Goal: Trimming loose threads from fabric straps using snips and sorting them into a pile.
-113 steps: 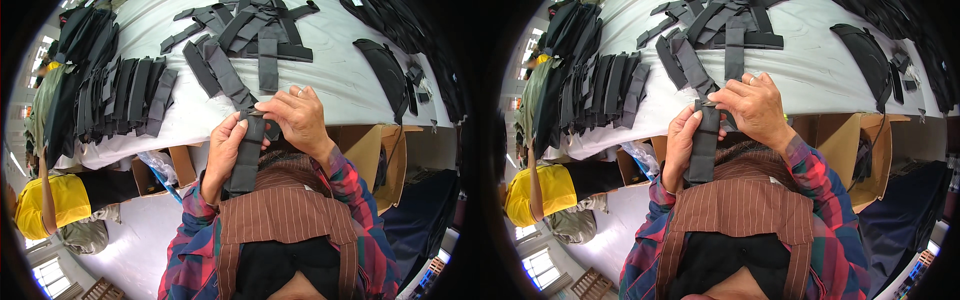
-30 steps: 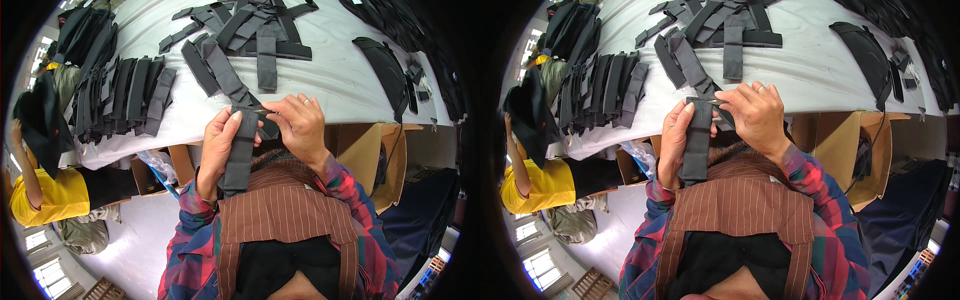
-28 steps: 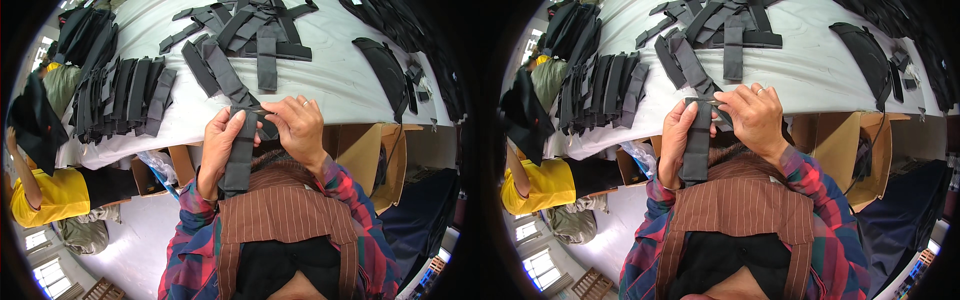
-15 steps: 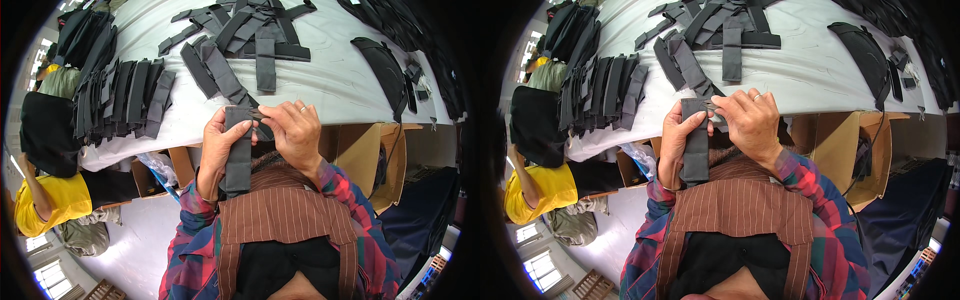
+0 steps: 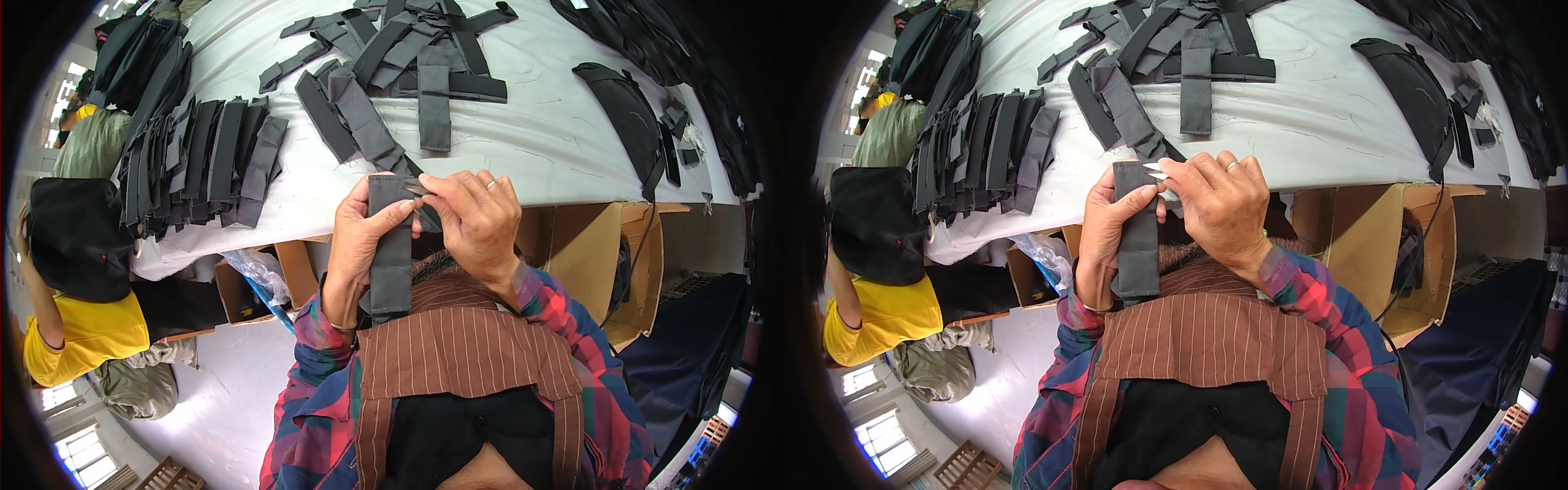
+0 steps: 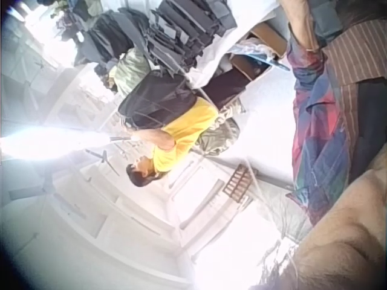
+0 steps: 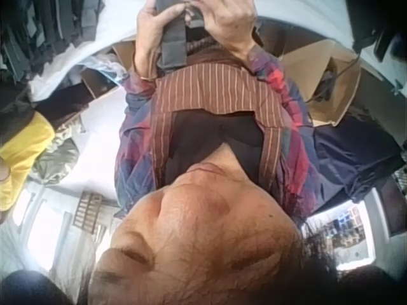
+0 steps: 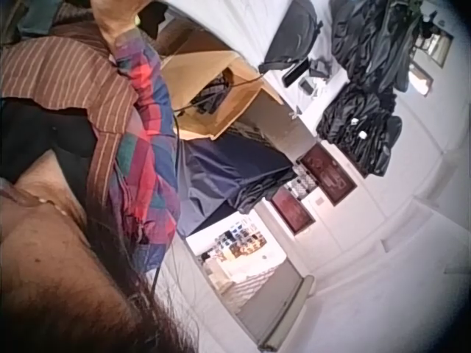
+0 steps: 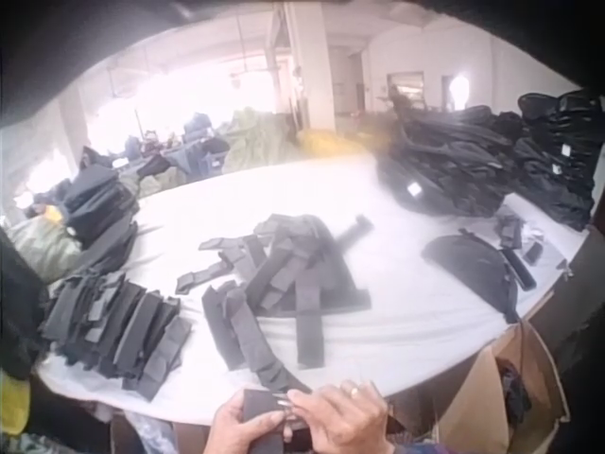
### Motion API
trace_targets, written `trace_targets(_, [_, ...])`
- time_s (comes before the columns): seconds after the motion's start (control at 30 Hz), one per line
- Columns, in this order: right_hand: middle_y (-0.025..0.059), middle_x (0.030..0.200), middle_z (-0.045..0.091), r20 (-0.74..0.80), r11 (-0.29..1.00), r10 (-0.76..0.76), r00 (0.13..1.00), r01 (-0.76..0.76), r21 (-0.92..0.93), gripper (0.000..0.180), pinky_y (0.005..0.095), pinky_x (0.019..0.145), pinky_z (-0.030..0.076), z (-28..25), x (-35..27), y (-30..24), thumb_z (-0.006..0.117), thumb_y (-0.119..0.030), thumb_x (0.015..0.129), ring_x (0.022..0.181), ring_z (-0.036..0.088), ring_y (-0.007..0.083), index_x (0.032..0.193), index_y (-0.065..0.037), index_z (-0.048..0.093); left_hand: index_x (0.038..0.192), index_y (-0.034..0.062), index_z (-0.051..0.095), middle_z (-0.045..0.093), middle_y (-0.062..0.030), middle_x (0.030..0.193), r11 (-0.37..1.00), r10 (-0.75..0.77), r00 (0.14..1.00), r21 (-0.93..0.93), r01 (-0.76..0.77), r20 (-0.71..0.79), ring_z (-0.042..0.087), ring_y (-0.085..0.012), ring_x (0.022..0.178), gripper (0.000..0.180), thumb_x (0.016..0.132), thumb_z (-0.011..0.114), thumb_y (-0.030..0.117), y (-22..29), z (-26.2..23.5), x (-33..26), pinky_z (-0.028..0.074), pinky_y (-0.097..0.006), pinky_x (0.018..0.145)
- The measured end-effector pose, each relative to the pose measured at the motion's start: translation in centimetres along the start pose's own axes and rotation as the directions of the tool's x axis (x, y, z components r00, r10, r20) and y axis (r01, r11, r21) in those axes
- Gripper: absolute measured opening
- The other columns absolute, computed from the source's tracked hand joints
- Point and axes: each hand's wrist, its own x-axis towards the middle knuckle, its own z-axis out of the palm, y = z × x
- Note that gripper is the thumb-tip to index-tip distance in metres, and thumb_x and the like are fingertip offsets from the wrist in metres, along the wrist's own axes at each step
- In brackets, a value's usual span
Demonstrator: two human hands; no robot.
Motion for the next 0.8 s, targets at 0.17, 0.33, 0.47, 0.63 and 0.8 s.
trace_targets(0.17, [-0.0015, 0.077, 0.062, -0.025, 1.000, 0.021, 0.999, -0.021, -0.001, 0.023, 0.0312, 0.058, 0.034, -0.1, 0.0, 0.0, 0.072, -0.011, 0.074, 0.065, 0.055, 0.0177, 0.096, -0.015, 0.067, 0.110, 0.0010, 0.051, 0.067, -0.0114, 0.087, 1.000, 0.001, 1.000, -0.005, -0.001, -0.013, 0.063, -0.0146, 0.066, 0.032, 0.082, 0.066, 0.000, 0.1, 0.2, -0.2, 0.054, -0.026, 0.058])
trace_targets(0.33, [-0.0013, 0.077, 0.063, -0.022, 1.000, 0.027, 0.999, -0.026, 0.007, 0.022, 0.0311, 0.056, 0.034, 0.0, 0.0, 0.0, 0.072, -0.011, 0.074, 0.064, 0.056, 0.0173, 0.095, -0.015, 0.068, 0.111, 0.0008, 0.050, 0.067, -0.0120, 0.087, 1.000, 0.003, 1.000, -0.004, -0.003, -0.022, 0.063, -0.0152, 0.066, 0.033, 0.082, 0.066, -0.001, 0.0, 0.1, 0.0, 0.054, -0.027, 0.059])
trace_targets(0.47, [-0.0010, 0.077, 0.062, 0.012, 0.998, -0.028, 1.000, 0.028, -0.047, 0.023, 0.0323, 0.054, 0.034, -0.1, -0.2, 0.2, 0.071, -0.008, 0.074, 0.064, 0.055, 0.0188, 0.096, -0.015, 0.068, 0.112, 0.0009, 0.050, 0.067, -0.0125, 0.087, 1.000, 0.000, 1.000, -0.010, 0.000, -0.019, 0.063, -0.0156, 0.066, 0.033, 0.083, 0.065, -0.001, 0.0, 0.0, 0.0, 0.054, -0.027, 0.059])
trace_targets(0.63, [0.0002, 0.075, 0.060, 0.021, 0.960, 0.111, 0.994, -0.113, 0.256, 0.019, 0.0268, 0.058, 0.038, 0.7, -0.2, 0.8, 0.069, -0.009, 0.078, 0.064, 0.055, 0.0151, 0.097, -0.012, 0.067, 0.116, 0.0009, 0.049, 0.065, -0.0130, 0.089, 1.000, 0.009, 1.000, 0.022, -0.009, -0.002, 0.062, -0.0161, 0.066, 0.032, 0.088, 0.062, 0.010, 0.1, 0.1, -0.2, 0.054, -0.028, 0.059])
trace_targets(0.8, [-0.0027, 0.075, 0.056, 0.365, 0.314, 0.426, 0.828, -0.513, 0.799, 0.022, 0.0212, 0.066, 0.043, -0.3, 1.5, 1.1, 0.068, -0.012, 0.085, 0.071, 0.055, 0.0077, 0.105, -0.007, 0.062, 0.129, -0.0012, 0.044, 0.062, -0.0117, 0.093, 0.994, 0.029, 0.996, -0.105, -0.020, 0.081, 0.059, -0.0150, 0.070, 0.054, 0.100, 0.034, 0.043, 0.7, 0.3, -0.3, 0.053, -0.027, 0.061])
